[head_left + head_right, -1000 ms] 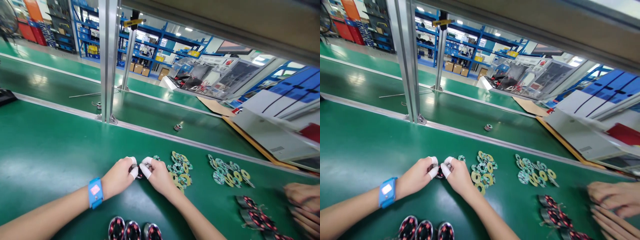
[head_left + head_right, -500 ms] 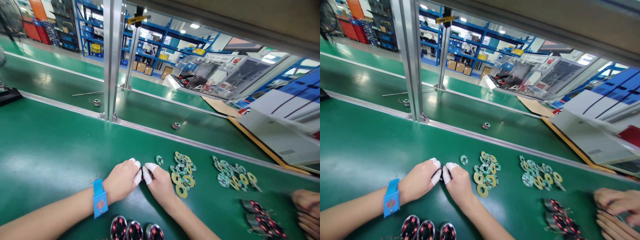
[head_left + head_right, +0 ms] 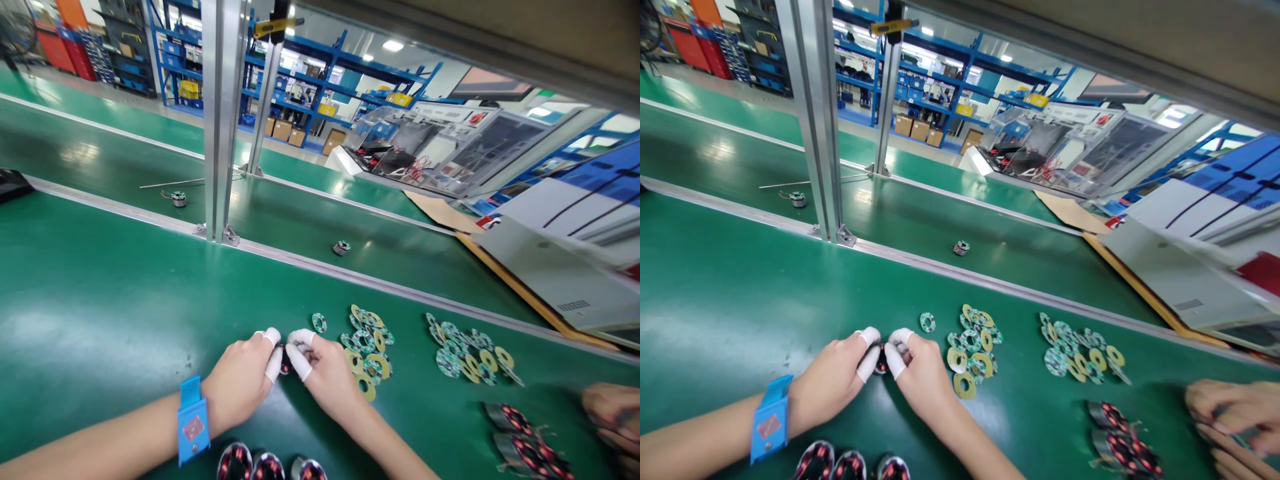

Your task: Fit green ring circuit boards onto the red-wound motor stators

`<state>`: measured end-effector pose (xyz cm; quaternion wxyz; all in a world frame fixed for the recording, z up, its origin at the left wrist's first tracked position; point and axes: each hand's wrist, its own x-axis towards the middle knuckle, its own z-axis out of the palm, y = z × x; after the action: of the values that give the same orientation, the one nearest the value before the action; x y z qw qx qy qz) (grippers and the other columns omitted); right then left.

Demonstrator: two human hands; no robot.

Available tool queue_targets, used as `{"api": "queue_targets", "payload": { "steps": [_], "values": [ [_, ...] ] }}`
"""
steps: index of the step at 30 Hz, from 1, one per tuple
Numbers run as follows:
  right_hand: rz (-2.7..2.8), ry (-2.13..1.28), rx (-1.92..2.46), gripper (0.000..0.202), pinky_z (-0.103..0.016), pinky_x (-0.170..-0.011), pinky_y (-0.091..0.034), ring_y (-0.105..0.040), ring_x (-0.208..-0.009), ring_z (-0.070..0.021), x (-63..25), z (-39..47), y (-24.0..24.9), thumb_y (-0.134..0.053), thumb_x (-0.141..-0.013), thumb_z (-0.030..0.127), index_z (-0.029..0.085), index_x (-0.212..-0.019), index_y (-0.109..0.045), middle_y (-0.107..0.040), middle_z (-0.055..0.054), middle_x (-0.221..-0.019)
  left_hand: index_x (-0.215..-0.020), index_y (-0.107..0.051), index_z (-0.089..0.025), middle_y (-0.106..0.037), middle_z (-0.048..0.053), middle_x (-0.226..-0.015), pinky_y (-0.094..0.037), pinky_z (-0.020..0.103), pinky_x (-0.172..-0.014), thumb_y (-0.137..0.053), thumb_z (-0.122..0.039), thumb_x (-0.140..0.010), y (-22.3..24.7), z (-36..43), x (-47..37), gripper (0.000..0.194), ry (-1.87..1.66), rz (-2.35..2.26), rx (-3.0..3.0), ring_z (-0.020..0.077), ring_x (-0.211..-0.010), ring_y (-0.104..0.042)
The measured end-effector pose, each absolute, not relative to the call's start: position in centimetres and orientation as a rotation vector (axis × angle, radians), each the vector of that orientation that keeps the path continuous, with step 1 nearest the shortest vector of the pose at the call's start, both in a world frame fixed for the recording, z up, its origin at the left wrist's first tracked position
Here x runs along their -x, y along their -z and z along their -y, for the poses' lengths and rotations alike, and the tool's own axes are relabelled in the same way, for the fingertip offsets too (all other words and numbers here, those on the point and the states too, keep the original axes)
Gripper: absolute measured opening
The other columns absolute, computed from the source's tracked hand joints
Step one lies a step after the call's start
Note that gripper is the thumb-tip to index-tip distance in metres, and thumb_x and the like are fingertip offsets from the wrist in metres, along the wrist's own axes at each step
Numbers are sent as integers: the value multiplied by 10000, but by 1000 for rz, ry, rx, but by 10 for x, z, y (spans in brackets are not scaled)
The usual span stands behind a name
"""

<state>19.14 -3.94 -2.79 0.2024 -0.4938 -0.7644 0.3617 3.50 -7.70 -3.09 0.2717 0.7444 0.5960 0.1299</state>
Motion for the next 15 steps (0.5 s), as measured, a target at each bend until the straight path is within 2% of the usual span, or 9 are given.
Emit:
{"api": "queue_targets", "payload": {
  "steps": [3, 9, 15],
  "values": [
    [2162, -952, 1400, 177, -201, -445, -330, -448, -454, -105, -191, 42, 27, -449, -813, 237, 185, -677, -549, -519, 31, -520, -927, -469, -198, -592, 43, -893, -458, 299, -713, -294, -242, -933, 31, 76, -33, 180, -446, -1581, -1989, 192, -790, -599],
    [2241, -742, 1419, 199, -214, -433, -305, -423, -424, -112, -186, 50, 22, -441, -801, 247, 196, -627, -524, -471, 33, -476, -876, -505, -187, -585, 68, -913, -441, 330, -734, -376, -235, -901, 22, 77, -30, 140, -378, -1727, -2097, 229, -865, -568],
    [2188, -834, 1423, 163, -215, -446, -314, -443, -452, -122, -185, 50, 26, -433, -791, 244, 193, -663, -520, -495, 29, -508, -771, -488, -191, -606, 31, -798, -403, 269, -652, -360, -221, -906, 25, 82, -33, 189, -473, -1724, -1885, 177, -722, -577]
  ]
}}
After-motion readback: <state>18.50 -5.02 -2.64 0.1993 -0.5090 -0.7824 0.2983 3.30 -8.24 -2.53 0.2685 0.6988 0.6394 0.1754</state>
